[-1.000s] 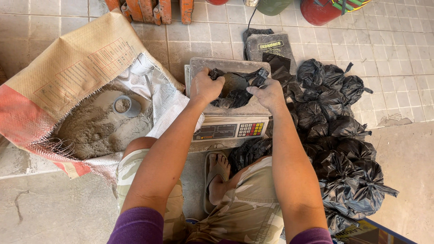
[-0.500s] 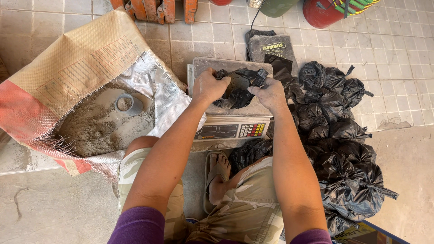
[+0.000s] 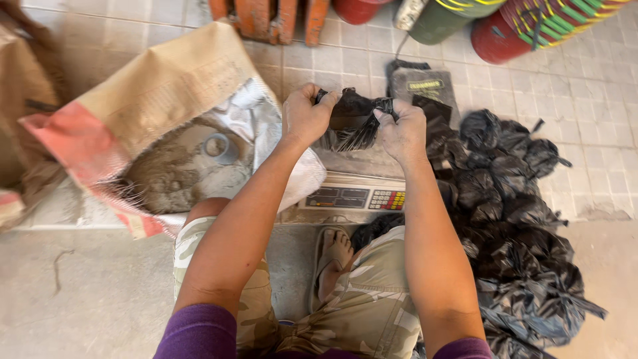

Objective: The person fills black plastic bags with gray powder from a large sack using a small scoop, weighs each bag on a digital scale, and ties the bags closed.

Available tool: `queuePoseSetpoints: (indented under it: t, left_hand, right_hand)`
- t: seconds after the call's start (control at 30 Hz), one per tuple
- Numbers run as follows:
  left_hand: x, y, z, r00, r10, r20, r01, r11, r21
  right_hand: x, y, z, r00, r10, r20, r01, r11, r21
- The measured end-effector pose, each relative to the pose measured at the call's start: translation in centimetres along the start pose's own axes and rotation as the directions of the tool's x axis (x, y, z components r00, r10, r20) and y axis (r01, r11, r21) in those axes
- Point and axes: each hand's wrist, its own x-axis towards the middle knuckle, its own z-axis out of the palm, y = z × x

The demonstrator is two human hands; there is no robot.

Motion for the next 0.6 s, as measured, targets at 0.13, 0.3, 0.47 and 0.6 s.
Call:
queuePoseSetpoints:
  t: [0.13, 0.3, 0.47, 0.6]
  left_hand:
    - [-0.8, 1.1, -6.2, 0.997, -0.002, -0.078, 0.002, 1.000, 0.007]
    - [-2.7, 0.8, -14.6, 0.980, -0.184, -0.072, 0.196, 0.958, 0.209]
    - [-5.5, -0.8, -19.7, 0.921, -0.386, -0.052, 0.376, 0.846, 0.379]
    - [-5.5, -2.7, -21.4, 0.894, -0.446, 0.033, 0.405, 0.838, 0.366]
  right_hand:
    - [0.0, -3.2, 3.6, 0.999, -0.006, 0.046, 0.002, 0.996, 0.093]
    - [-0.6, -6.9, 12.1, 0.979, -0.039, 0.201, 0.016, 0.993, 0.114]
    - [-3.7, -10.1, 16.7, 0.906, -0.057, 0.420, 0.080, 0.996, -0.038]
    - [-5.9, -11.6, 18.2, 0.831, 0.078, 0.550, 0.041, 0.979, -0.201]
